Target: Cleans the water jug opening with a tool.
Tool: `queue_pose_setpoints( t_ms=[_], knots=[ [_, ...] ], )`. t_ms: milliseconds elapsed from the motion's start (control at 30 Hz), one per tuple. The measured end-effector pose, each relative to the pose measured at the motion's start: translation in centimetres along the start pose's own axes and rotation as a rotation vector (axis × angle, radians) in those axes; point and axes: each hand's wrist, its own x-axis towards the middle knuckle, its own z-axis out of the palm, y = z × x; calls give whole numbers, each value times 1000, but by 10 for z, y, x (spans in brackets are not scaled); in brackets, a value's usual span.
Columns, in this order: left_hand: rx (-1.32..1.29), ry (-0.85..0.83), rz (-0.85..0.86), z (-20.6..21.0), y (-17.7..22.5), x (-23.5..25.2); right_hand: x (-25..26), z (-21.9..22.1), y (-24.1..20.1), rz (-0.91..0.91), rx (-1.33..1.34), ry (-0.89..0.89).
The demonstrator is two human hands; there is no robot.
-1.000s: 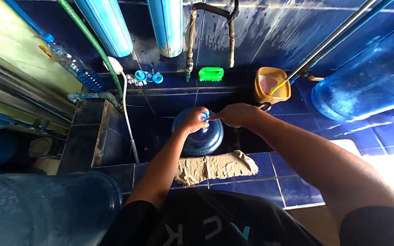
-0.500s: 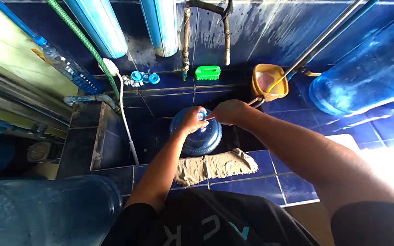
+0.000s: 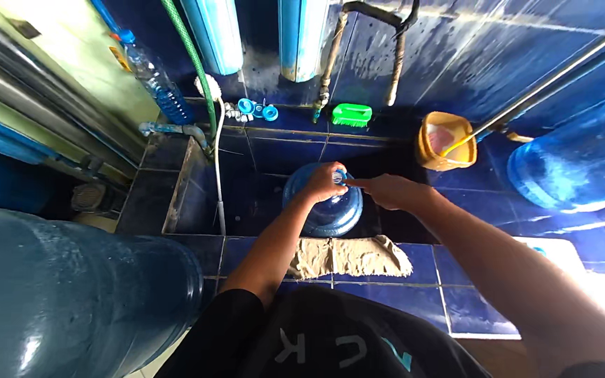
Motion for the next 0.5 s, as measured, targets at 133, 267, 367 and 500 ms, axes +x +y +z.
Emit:
queue_pose_setpoints(
  t_ms=[133,267,367,500],
  knots=[
    [30,21,34,1,0,-1,-6,-27,-18,87,-173,-66],
    [-6,-2,4,-3,0,-2,11,-10,-13,30,-157,-3],
    [-63,2,-12,-3,0,-2,15,5,-15,34,-63,82],
    [-147,34,47,-1,-5,-2,18,24,-10,-2,127,173]
  ],
)
